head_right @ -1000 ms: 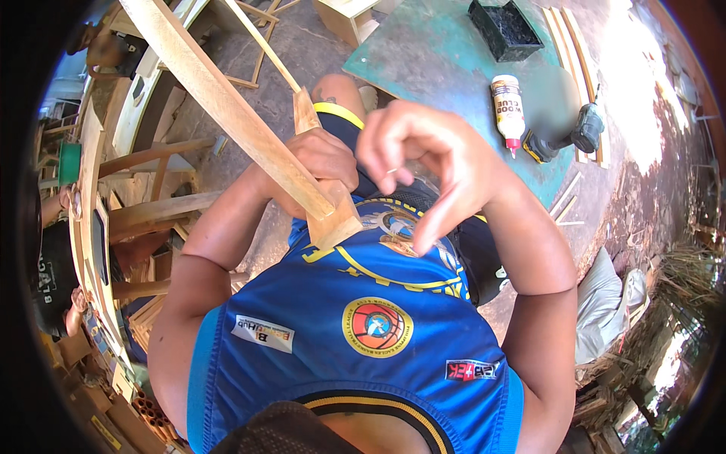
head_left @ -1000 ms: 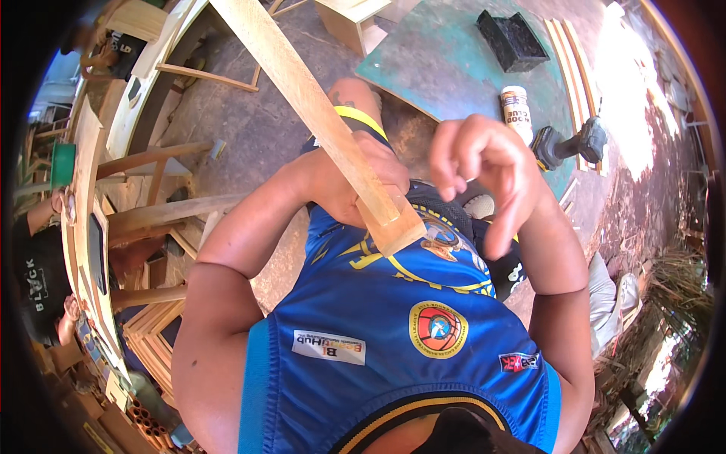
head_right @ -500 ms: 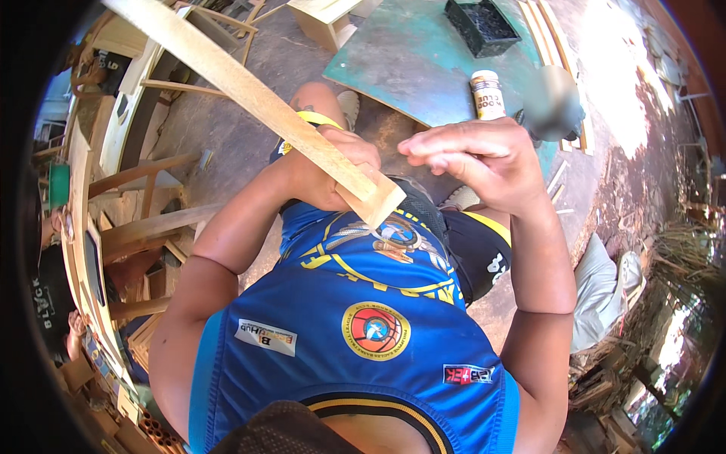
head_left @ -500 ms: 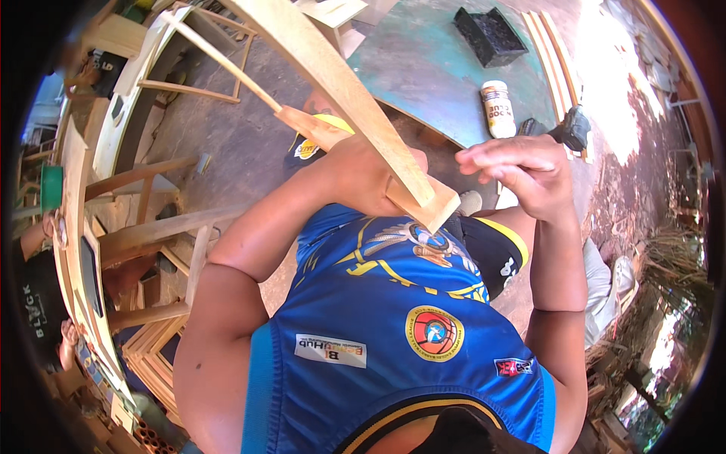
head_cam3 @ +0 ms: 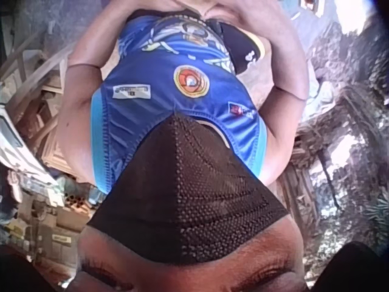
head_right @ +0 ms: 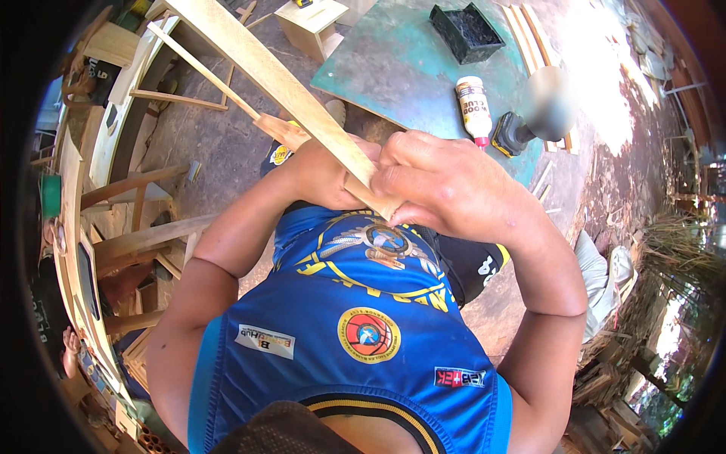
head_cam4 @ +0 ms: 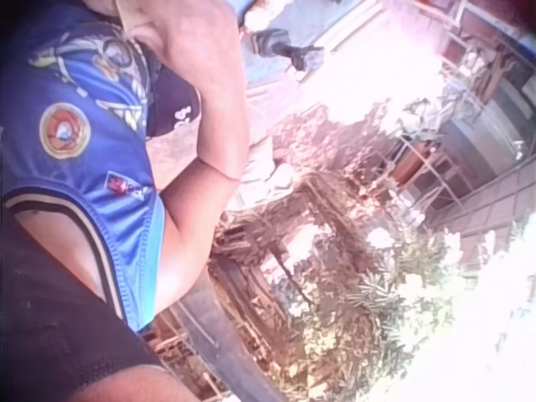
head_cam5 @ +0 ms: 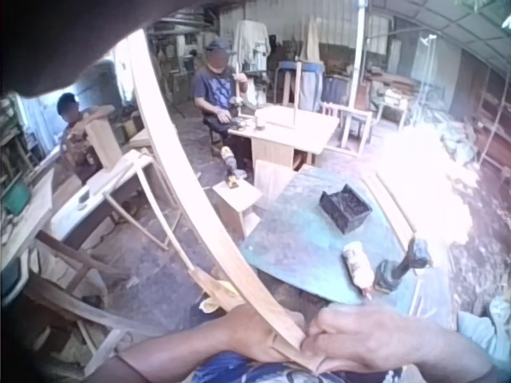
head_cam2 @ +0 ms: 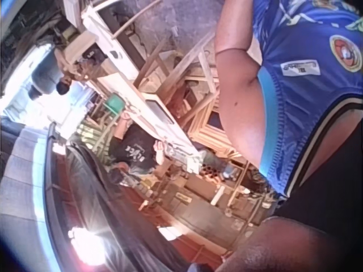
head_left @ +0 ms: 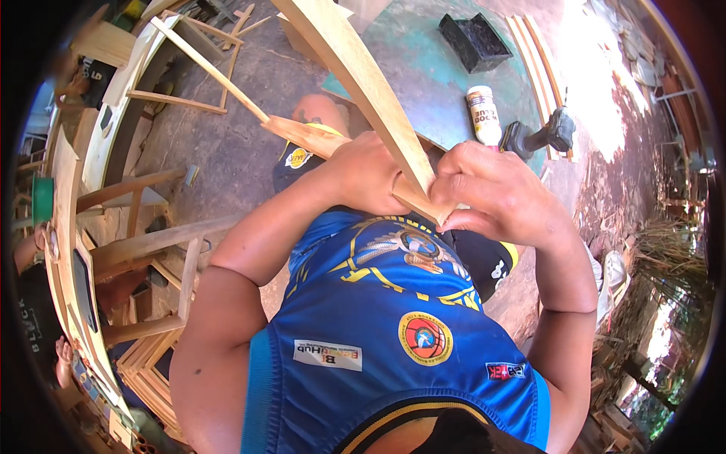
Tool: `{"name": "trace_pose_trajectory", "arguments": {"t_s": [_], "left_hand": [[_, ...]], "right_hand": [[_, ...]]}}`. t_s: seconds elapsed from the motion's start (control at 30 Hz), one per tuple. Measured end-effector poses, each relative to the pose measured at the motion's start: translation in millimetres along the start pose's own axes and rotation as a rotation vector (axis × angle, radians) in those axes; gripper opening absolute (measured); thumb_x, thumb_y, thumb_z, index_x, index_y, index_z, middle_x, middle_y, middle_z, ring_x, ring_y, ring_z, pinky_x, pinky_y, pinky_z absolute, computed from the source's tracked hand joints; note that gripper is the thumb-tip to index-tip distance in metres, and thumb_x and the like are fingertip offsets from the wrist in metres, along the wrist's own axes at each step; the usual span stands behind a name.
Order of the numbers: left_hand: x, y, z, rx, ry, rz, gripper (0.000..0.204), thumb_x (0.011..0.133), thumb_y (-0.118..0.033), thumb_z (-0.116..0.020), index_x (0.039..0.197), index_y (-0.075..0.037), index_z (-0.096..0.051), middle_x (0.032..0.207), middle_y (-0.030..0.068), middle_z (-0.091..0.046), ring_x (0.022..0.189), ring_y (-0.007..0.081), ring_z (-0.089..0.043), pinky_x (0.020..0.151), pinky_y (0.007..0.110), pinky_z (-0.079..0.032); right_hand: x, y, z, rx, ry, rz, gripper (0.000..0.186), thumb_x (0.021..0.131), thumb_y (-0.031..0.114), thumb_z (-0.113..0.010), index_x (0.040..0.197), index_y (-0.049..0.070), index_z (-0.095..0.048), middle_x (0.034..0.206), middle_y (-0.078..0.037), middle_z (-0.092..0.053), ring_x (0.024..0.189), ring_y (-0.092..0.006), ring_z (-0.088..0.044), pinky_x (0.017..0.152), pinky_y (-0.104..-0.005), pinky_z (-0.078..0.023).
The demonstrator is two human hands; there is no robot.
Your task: Assembling a wooden frame by applying glue and using a power drill.
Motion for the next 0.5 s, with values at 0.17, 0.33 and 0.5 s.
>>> {"name": "trace_pose_trajectory", "arguments": {"t_s": [0.17, 0.33, 0.5], "left_hand": [[-4.2, 0.6, 3.4, 0.069, -0.033, 0.000, 0.032, 0.062, -0.029, -0.078, 0.083, -0.012, -0.061, 0.077, 0.0068, -0.061, 0.074, 0.0303, -0.061, 0.064, 0.040, -0.047], [-13.3, -11.1, 8.0, 0.112, -0.069, -0.130, 0.026, 0.063, -0.025, -0.075, 0.074, -0.010, -0.056, 0.072, 0.0045, -0.057, 0.066, 0.0261, -0.060, 0.058, 0.037, -0.047], [-13.7, -24.9, 12.3, 0.084, -0.110, -0.251, 0.022, 0.065, -0.022, -0.073, 0.071, -0.010, -0.056, 0.068, 0.0037, -0.055, 0.060, 0.0246, -0.059, 0.053, 0.034, -0.047]], "right_hand": [[4.6, 4.8, 4.1, -0.061, 0.030, 0.061, 0.038, 0.065, 0.033, -0.075, 0.089, 0.007, -0.062, 0.089, -0.008, -0.057, 0.080, -0.0272, -0.059, 0.066, -0.0359, -0.049], [-7.4, -33.4, 32.0, 0.065, -0.025, -0.113, 0.040, 0.065, 0.032, -0.078, 0.089, 0.005, -0.061, 0.090, -0.008, -0.058, 0.083, -0.0272, -0.058, 0.069, -0.0370, -0.047], [-15.2, -49.1, 27.5, 0.222, -0.215, -0.239, 0.017, 0.070, 0.010, -0.077, 0.070, 0.001, -0.062, 0.068, -0.006, -0.061, 0.062, -0.0189, -0.060, 0.056, -0.0274, -0.046]]}}
Point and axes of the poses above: each hand's wrist, its own x-axis towards the middle knuckle, its own z-axis out of the back of the hand, y = z × x, the point moved 9 cm from there along x, towards the middle knuckle
